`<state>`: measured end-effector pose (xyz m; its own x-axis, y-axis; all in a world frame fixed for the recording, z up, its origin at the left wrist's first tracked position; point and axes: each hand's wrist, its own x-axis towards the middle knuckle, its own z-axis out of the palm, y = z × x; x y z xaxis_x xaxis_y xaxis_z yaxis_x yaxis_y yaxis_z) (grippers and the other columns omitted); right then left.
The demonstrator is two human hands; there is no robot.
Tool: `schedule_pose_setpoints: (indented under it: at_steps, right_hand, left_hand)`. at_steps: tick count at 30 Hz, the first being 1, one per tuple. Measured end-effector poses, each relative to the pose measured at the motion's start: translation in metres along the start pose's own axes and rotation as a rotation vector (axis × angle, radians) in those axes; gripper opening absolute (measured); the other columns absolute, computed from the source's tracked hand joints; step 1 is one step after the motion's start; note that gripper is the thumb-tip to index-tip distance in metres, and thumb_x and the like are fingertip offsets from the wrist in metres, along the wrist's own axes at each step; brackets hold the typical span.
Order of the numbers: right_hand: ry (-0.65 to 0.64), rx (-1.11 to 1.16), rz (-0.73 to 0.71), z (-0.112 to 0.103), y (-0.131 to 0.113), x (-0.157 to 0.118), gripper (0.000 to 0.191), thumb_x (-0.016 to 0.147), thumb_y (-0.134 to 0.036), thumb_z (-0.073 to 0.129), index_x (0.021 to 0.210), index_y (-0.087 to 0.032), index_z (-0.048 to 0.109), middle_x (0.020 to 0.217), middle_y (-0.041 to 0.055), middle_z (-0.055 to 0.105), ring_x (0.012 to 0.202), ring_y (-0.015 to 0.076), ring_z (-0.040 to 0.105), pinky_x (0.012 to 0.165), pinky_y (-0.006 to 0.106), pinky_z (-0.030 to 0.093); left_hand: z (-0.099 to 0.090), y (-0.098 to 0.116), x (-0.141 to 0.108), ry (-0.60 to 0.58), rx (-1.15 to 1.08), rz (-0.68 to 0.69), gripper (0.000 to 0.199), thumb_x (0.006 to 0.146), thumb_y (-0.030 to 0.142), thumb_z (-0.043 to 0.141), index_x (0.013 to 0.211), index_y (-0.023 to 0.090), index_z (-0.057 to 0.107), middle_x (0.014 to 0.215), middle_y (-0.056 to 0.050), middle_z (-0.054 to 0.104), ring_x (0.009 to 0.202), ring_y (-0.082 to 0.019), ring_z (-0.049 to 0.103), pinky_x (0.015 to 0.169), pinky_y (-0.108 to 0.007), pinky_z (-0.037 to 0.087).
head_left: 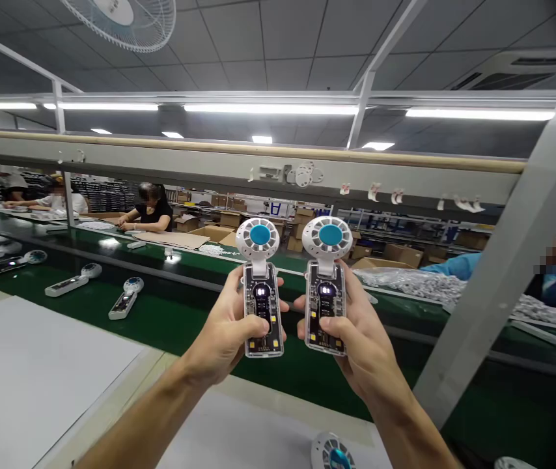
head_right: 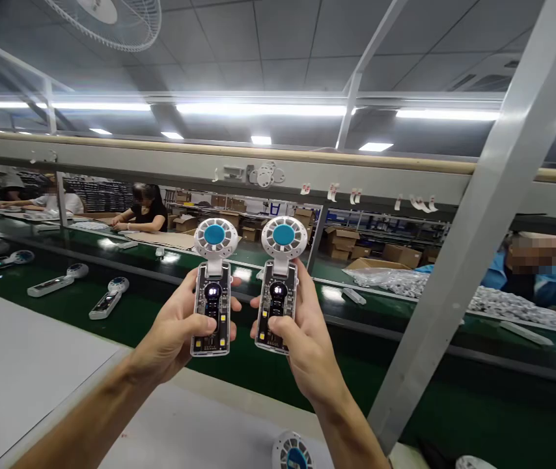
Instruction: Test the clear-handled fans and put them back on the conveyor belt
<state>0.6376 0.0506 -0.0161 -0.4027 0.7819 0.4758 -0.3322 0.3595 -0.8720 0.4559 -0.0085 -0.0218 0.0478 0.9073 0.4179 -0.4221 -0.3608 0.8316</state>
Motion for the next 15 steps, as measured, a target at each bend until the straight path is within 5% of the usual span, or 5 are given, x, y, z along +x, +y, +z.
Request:
schedule_pose_setpoints:
  at_steps: [15]
  right_hand:
    - [0.032,0.027,-0.023,-0.0015,-0.0043,-0.0012,0.074,0.083,-0.021,0.060,0.151,-0.032,0.032,0.094,0.0021,0.071,0.061,0.0181,0.067,0.056,0.033,0.057]
  left_hand:
    - [0.0051,-0.0047,0.0023,0.057,0.001,0.032,0.055,0.077,0.016,0.068,0.125,0.020,0.041,0.101,-0.007,0.070,0.064,-0.018,0.069,0.056,-0.029,0.056]
